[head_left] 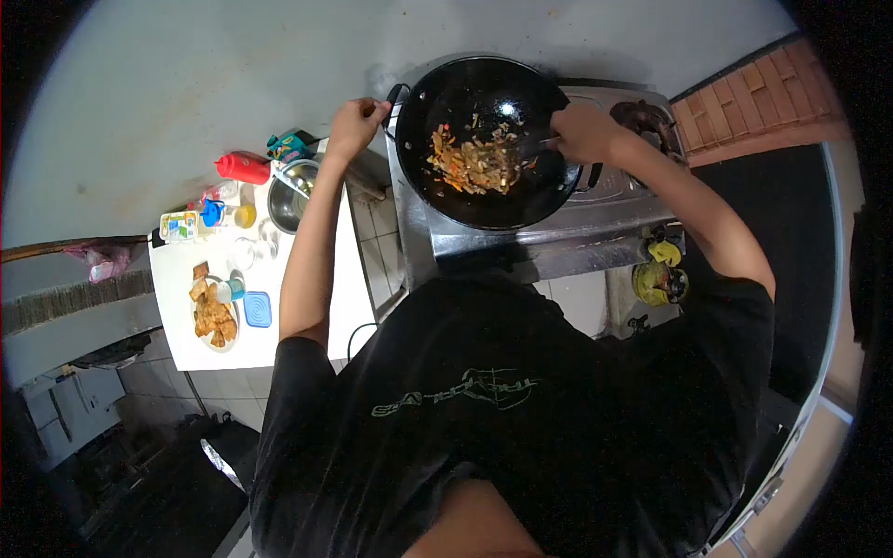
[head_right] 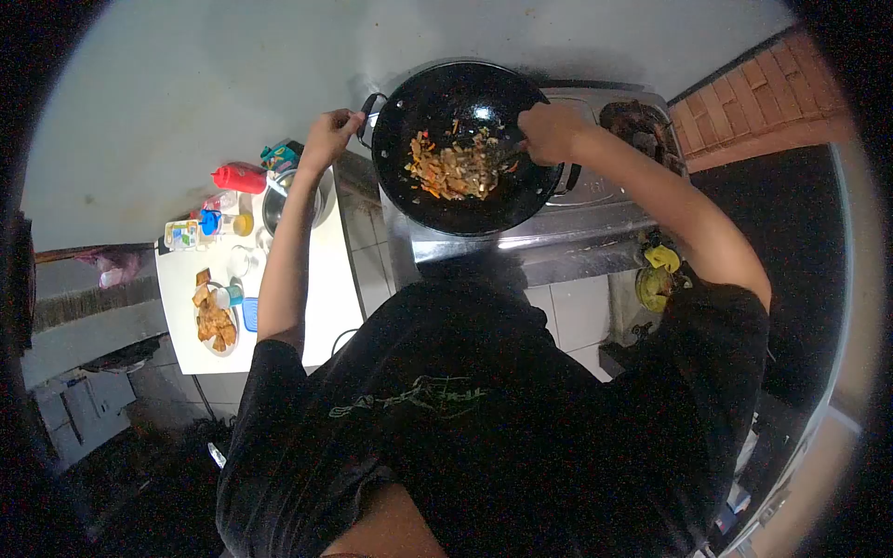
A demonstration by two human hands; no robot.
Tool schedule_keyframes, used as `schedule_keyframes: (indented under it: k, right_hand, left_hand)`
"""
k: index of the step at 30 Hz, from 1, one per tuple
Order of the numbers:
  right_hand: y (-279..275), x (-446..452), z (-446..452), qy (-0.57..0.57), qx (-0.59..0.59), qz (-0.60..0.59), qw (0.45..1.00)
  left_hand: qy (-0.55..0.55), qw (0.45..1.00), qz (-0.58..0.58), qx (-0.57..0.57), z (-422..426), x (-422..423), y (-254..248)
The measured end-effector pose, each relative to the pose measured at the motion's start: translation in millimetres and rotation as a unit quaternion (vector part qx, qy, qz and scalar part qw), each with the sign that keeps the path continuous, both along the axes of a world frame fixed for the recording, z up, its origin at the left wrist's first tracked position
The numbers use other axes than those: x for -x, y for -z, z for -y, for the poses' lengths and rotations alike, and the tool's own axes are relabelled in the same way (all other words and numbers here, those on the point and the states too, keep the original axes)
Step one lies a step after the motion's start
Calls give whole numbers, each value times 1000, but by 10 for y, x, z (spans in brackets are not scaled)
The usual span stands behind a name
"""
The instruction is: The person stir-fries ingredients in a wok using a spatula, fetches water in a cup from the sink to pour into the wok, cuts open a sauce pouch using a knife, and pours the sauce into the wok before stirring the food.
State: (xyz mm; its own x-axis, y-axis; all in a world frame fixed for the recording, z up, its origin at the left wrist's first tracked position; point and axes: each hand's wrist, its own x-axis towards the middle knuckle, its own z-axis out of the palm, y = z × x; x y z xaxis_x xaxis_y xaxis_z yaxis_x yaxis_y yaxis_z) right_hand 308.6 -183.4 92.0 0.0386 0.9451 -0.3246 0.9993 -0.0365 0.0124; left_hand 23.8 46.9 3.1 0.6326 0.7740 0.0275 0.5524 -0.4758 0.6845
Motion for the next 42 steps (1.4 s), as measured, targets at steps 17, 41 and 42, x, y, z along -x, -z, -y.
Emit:
schedule_keyframes:
  k: [17,41,42]
  right_hand:
    - [-425,133,-163,78,-23,9,997]
    - [-579,-9,-305,-35,-66,81,994]
    - [-598,-67,-317,-10,-29,102,994]
  left_hand:
    - [8,999,26,26,-13,78,25]
    - [23,997,48,61,-50,53,49]
    - [15,997,42,69,-20,36,-10]
